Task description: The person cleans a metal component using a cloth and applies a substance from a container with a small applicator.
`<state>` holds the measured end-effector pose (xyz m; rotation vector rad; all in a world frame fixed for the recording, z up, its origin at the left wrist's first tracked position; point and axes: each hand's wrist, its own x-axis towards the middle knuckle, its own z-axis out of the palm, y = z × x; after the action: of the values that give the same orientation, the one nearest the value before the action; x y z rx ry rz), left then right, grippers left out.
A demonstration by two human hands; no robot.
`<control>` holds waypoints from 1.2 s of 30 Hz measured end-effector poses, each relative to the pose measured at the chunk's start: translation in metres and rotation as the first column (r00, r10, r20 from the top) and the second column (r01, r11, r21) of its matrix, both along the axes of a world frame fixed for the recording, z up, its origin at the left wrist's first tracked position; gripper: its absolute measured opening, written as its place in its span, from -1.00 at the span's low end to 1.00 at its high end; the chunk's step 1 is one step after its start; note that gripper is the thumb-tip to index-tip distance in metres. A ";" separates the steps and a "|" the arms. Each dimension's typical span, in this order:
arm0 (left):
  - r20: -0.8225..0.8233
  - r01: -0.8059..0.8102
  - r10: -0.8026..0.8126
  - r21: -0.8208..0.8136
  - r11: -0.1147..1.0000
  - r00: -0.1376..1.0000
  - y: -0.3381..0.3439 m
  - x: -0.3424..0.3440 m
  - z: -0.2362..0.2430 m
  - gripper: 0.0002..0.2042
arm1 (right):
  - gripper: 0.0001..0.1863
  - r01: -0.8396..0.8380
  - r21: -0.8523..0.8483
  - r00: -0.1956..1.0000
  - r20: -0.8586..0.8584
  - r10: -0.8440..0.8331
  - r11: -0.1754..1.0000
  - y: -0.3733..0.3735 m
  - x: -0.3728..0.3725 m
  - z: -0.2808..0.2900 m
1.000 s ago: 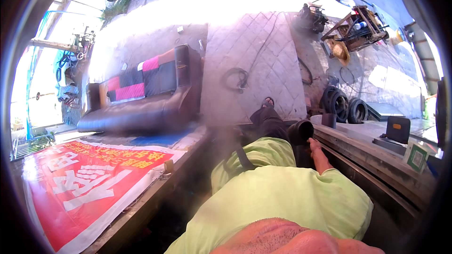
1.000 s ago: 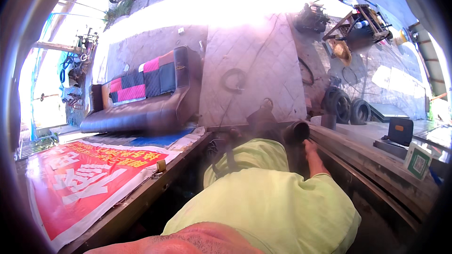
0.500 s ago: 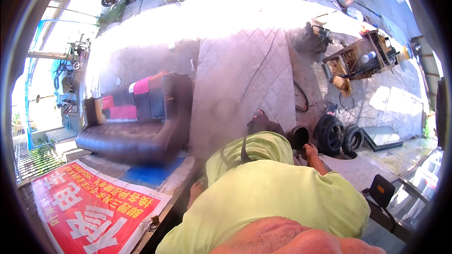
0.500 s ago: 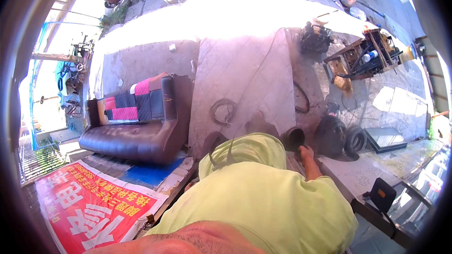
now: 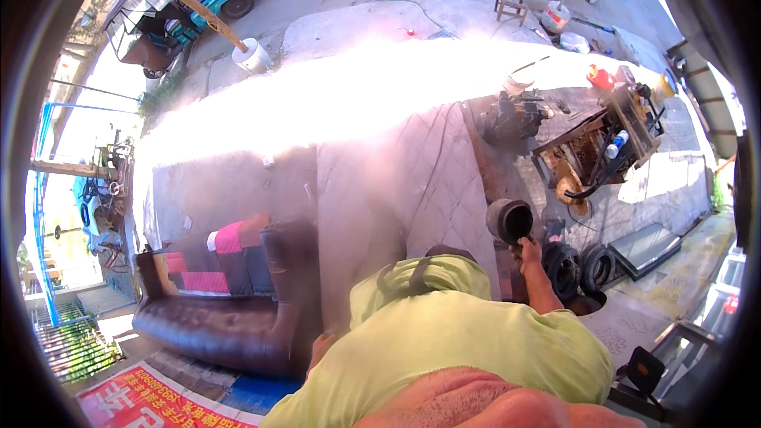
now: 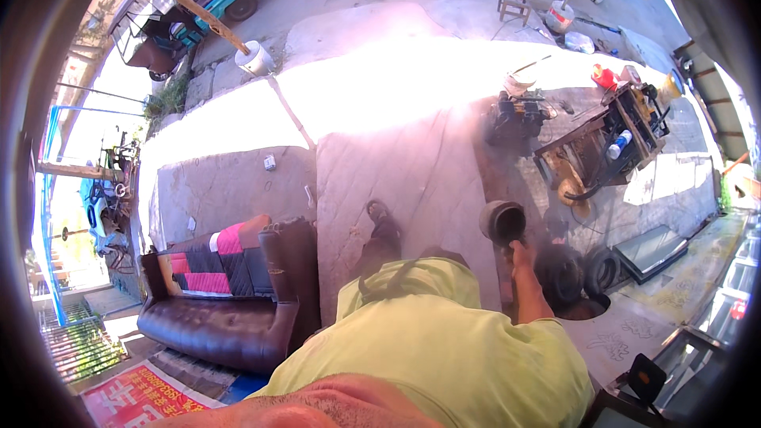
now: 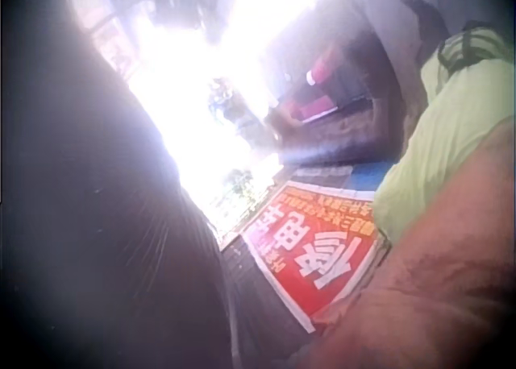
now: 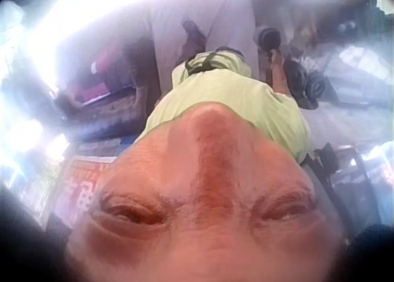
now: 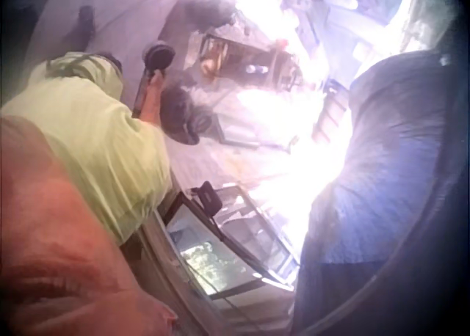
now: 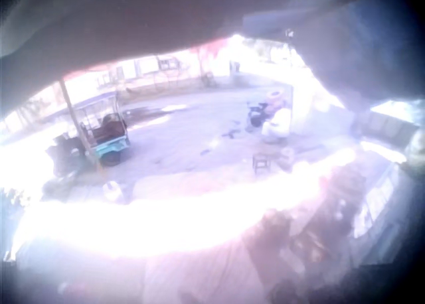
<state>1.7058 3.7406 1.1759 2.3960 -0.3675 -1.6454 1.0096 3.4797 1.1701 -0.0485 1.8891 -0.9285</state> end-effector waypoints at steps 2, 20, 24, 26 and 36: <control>0.006 -0.012 0.013 -0.012 1.000 1.000 -0.054 0.005 -0.015 -0.66 | -0.71 -0.003 0.041 0.996 0.094 -0.001 0.999 -0.033 0.017 -0.028; 0.031 -0.090 0.110 -0.388 0.917 0.993 -0.769 0.143 -0.070 -0.84 | -0.68 -0.747 0.161 0.621 -0.176 0.764 0.645 -0.315 0.078 -0.310; -0.078 -0.111 0.092 -0.291 0.950 0.993 -0.827 0.116 -0.113 -0.82 | -0.70 -0.235 0.124 0.971 -0.011 0.238 0.964 -0.430 0.044 -0.357; -0.060 -0.036 0.024 -0.218 0.975 0.998 -0.868 0.116 -0.121 -0.81 | -0.70 -0.073 0.139 0.997 0.041 0.068 0.988 -0.514 0.055 -0.344; -0.075 0.135 -0.148 -0.160 0.978 0.986 -1.155 0.181 -0.236 -0.78 | -0.69 0.037 0.016 0.990 0.137 -0.039 0.999 -0.924 0.127 -0.336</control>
<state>1.8873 2.5853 0.9401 2.2232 -0.6391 -1.7048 1.1363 2.5555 0.8337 0.0581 1.7740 -0.9215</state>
